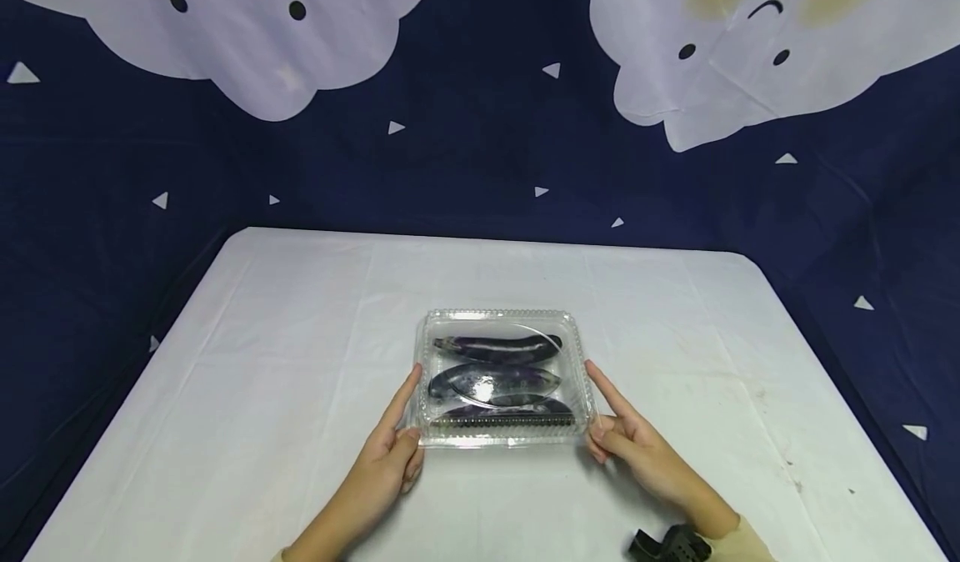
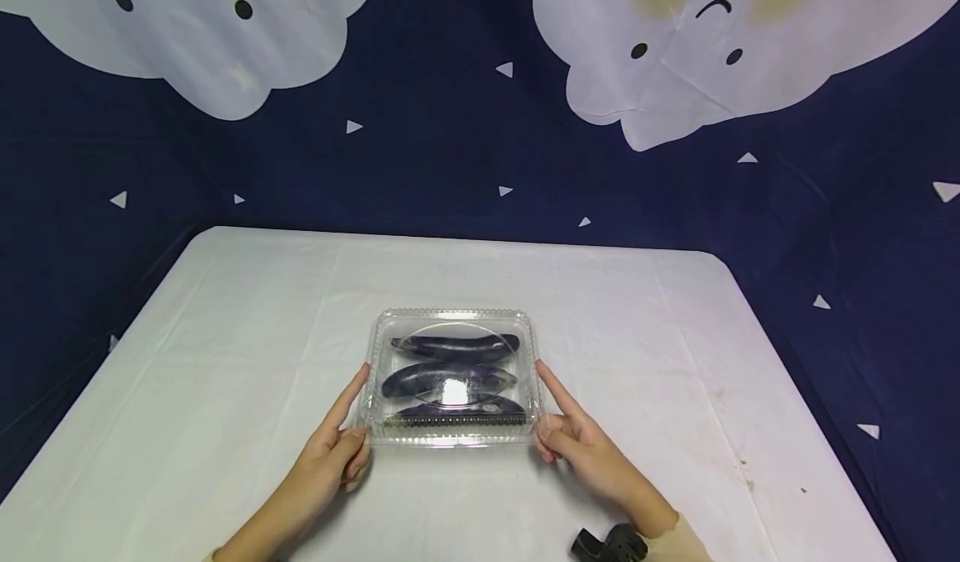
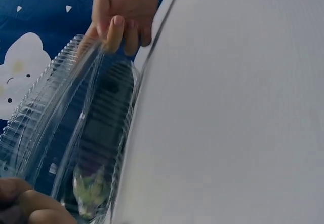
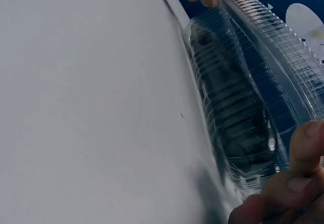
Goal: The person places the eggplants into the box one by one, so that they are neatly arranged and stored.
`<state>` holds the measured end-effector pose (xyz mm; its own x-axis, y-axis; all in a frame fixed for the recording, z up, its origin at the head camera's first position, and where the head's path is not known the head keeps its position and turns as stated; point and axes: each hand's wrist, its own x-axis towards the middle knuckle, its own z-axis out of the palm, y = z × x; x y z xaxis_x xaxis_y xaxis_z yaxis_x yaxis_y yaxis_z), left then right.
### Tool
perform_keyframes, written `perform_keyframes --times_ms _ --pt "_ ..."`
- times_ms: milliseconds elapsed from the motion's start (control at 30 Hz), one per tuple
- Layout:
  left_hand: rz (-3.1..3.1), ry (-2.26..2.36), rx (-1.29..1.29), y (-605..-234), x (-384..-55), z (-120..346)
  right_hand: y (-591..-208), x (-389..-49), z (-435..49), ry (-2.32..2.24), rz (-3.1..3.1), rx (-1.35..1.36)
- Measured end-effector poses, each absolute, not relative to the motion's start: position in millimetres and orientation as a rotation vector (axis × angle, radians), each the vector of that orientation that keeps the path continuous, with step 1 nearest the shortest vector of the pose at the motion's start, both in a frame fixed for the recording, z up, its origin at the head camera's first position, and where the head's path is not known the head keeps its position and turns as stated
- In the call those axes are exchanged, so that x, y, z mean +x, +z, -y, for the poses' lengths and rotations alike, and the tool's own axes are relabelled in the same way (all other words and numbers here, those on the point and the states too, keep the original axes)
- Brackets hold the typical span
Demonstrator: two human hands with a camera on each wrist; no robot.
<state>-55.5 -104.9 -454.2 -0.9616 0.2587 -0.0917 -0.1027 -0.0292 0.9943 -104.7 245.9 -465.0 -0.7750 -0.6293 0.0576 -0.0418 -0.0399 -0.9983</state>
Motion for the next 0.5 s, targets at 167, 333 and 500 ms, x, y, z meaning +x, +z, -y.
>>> perform_keyframes --times_ms 167,333,500 --pt "-2.194 1.879 0.043 -445.1 -55.4 107.0 -451.5 -103.2 -246.6 -1.707 -2.124 -0.706" --pt "-2.660 1.447 0.017 -432.4 -60.9 112.6 -437.9 -106.7 -240.2 -1.292 -2.790 -0.677" --pt "-3.214 0.946 0.126 -416.6 -72.7 116.7 -422.5 -114.9 -224.6 -0.769 -3.209 -0.625"
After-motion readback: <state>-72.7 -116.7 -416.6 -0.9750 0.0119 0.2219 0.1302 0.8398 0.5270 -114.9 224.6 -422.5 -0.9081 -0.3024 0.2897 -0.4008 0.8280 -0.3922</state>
